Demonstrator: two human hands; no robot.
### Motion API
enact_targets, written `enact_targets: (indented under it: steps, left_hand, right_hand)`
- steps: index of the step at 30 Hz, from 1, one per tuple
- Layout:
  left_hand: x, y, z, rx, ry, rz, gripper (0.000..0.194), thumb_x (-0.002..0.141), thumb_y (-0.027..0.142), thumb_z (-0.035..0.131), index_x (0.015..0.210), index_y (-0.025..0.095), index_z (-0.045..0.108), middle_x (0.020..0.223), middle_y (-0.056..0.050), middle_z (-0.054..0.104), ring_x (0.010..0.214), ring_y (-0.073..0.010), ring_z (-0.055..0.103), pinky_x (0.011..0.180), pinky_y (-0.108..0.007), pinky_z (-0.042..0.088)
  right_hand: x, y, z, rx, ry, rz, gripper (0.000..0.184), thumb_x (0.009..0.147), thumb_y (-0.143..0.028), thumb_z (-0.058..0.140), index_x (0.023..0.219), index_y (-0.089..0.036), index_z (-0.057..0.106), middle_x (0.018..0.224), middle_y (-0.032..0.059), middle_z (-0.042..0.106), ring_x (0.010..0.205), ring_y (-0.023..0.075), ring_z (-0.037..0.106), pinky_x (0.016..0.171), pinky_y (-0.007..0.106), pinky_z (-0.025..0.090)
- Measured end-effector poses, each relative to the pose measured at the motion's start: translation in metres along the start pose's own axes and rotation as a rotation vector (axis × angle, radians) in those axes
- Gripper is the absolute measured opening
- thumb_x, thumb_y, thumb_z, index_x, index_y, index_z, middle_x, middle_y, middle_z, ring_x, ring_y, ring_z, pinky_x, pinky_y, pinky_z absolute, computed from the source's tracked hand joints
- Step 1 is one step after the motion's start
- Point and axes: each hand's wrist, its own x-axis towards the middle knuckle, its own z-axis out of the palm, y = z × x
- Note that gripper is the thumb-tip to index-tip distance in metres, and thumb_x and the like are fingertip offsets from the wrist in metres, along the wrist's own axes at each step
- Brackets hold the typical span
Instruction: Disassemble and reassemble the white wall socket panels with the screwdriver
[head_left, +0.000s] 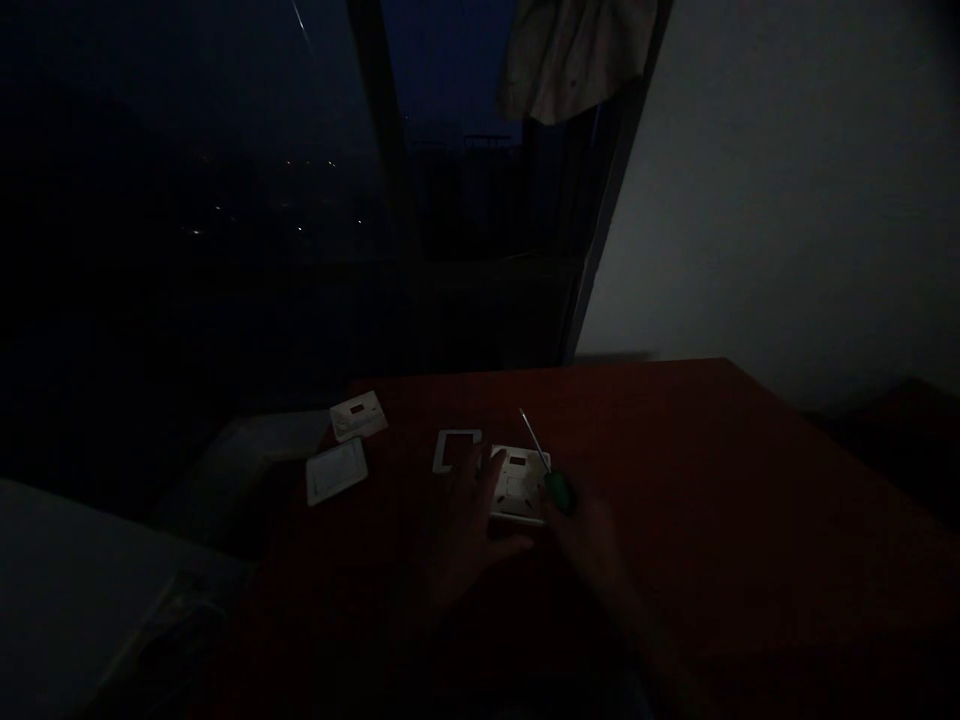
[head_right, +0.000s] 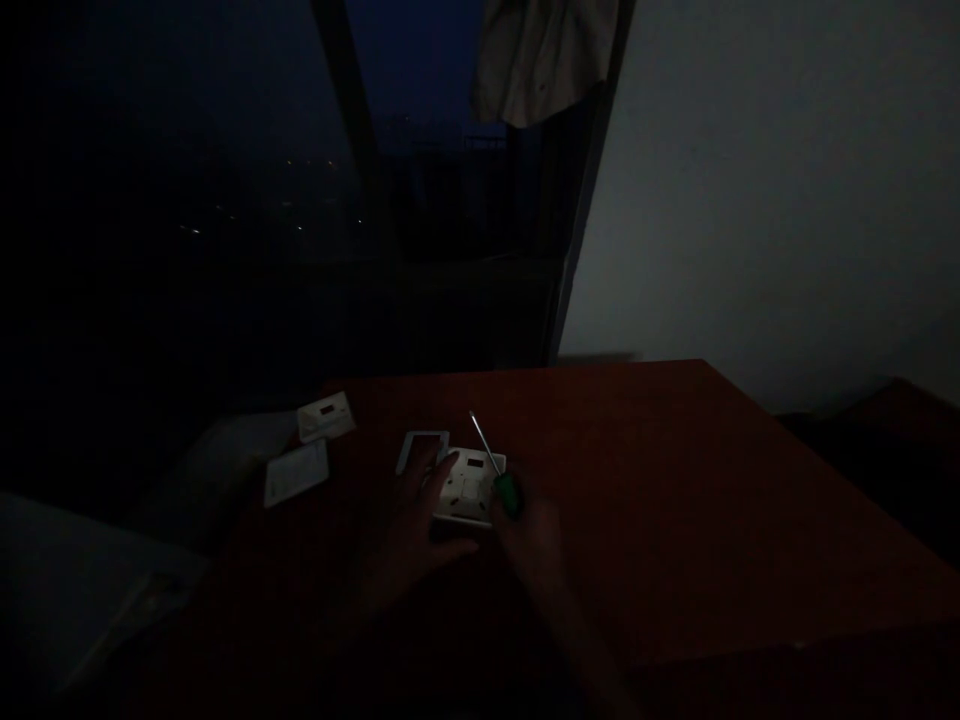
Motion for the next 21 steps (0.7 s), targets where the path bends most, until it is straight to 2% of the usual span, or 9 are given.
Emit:
enact_targets:
  steps: [4, 7, 10, 15, 18, 21]
  left_hand:
    - [0.012, 0.014, 0.0, 0.063, 0.026, 0.045, 0.087, 0.065, 0.034, 0.078, 0.139, 0.029, 0.034, 0.15, -0.01, 0.028, 0.132, -0.0383, 0.032, 0.1, -0.052, 0.039]
    - [0.02, 0.006, -0.001, 0.069, 0.051, 0.051, 0.086, 0.063, 0.03, 0.076, 0.138, 0.027, 0.036, 0.147, -0.01, 0.031, 0.129, -0.0368, 0.035, 0.102, -0.049, 0.039]
    - [0.03, -0.021, -0.006, 0.092, 0.09, 0.019, 0.088, 0.064, 0.037, 0.076, 0.14, 0.022, 0.033, 0.146, -0.013, 0.03, 0.128, -0.0367, 0.037, 0.103, -0.047, 0.037]
    - [0.053, -0.09, -0.018, 0.227, 0.158, -0.158, 0.079, 0.069, 0.041, 0.073, 0.137, 0.023, 0.037, 0.139, -0.012, 0.038, 0.128, -0.0367, 0.039, 0.102, -0.048, 0.038]
    - [0.068, -0.122, -0.024, 0.274, 0.104, -0.176, 0.076, 0.07, 0.038, 0.072, 0.136, 0.022, 0.039, 0.138, -0.012, 0.04, 0.128, -0.0361, 0.04, 0.103, -0.046, 0.037]
    - [0.077, -0.135, -0.027, 0.279, 0.054, -0.138, 0.073, 0.07, 0.036, 0.072, 0.135, 0.022, 0.042, 0.139, -0.012, 0.042, 0.127, -0.0343, 0.042, 0.104, -0.043, 0.037]
  right_hand:
    - [0.0, -0.014, 0.013, 0.024, -0.003, -0.065, 0.047, 0.075, -0.024, 0.054, 0.121, -0.019, 0.058, 0.1, 0.0063, 0.072, 0.083, 0.0215, 0.069, 0.073, 0.029, 0.052]
    - [0.003, -0.018, 0.019, 0.082, -0.019, -0.129, 0.05, 0.077, -0.026, 0.054, 0.126, -0.02, 0.055, 0.112, 0.007, 0.069, 0.095, 0.0218, 0.067, 0.082, 0.03, 0.051]
    - [0.007, -0.011, 0.02, 0.122, -0.025, -0.152, 0.048, 0.079, -0.032, 0.054, 0.125, -0.019, 0.055, 0.117, 0.0084, 0.067, 0.102, 0.0228, 0.064, 0.088, 0.033, 0.049]
    - [0.007, 0.023, 0.015, 0.026, -0.001, -0.005, 0.047, 0.078, -0.037, 0.054, 0.12, -0.016, 0.061, 0.102, 0.0092, 0.071, 0.089, 0.0243, 0.067, 0.081, 0.035, 0.052]
    - [0.003, 0.041, 0.012, 0.015, -0.012, 0.041, 0.046, 0.077, -0.038, 0.054, 0.117, -0.015, 0.063, 0.1, 0.0095, 0.072, 0.088, 0.0252, 0.067, 0.079, 0.035, 0.053]
    - [-0.001, 0.048, 0.011, 0.023, -0.03, 0.039, 0.047, 0.077, -0.038, 0.054, 0.117, -0.014, 0.063, 0.101, 0.0098, 0.072, 0.088, 0.0252, 0.067, 0.08, 0.035, 0.053]
